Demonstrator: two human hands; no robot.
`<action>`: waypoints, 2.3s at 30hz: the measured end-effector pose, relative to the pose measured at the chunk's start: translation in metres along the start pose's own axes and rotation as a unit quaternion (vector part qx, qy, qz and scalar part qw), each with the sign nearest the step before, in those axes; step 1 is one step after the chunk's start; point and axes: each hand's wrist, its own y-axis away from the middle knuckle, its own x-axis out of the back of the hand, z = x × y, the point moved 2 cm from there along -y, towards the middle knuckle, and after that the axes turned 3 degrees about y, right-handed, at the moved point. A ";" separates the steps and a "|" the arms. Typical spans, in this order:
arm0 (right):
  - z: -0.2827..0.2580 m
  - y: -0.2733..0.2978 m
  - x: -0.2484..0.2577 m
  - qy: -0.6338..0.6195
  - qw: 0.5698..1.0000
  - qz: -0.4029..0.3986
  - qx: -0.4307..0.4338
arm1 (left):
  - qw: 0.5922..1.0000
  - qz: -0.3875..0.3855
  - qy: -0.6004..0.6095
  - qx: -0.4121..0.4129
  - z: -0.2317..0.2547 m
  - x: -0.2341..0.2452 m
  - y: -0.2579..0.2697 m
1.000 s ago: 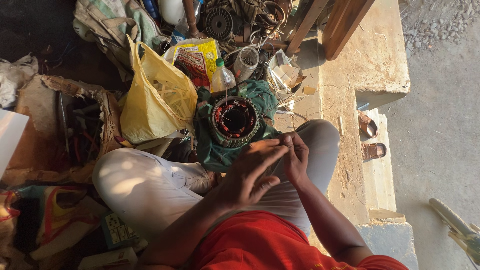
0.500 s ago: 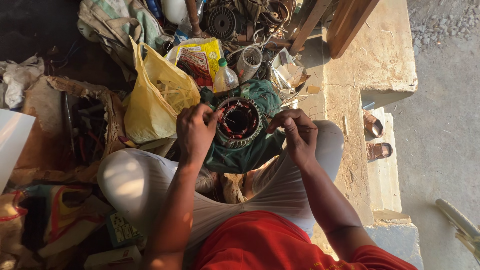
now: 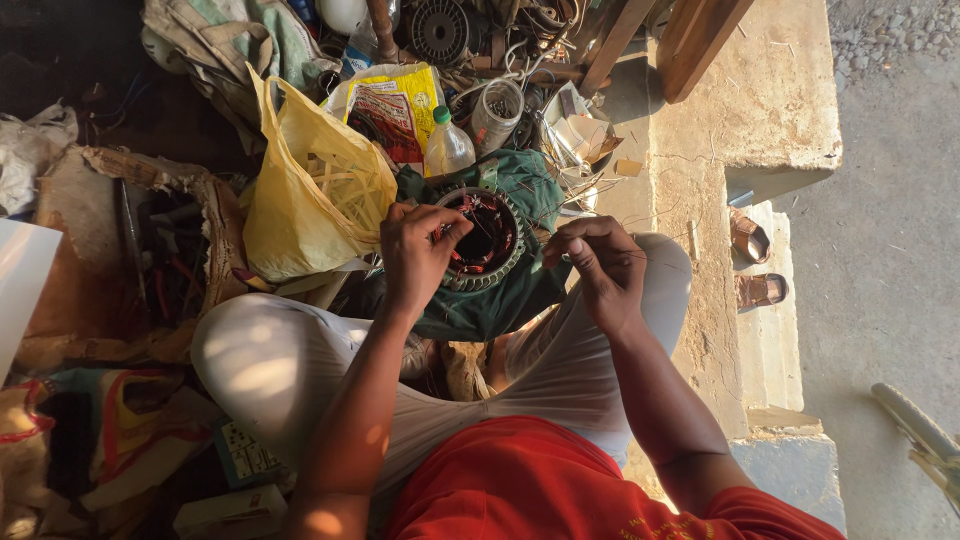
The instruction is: The person sits on the floor in a cluttered workshop and works on a circular electrical component, likely a motor stator. They use a hammer to tap the component, then place it on a green cloth. The person manipulates the copper windings with their hands, adjusting and arranging them within the slots.
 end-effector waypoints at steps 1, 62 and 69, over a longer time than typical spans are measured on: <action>0.000 -0.001 0.001 0.002 1.000 0.001 0.000 | 0.999 0.007 0.029 0.024 -0.003 0.004 -0.001; 0.082 -0.126 0.012 0.517 0.823 -0.221 -0.075 | 0.839 0.042 0.505 0.199 -0.027 -0.049 -0.006; 0.047 -0.142 -0.019 0.616 0.760 -0.208 0.004 | 0.864 0.020 0.480 0.155 -0.030 -0.050 -0.004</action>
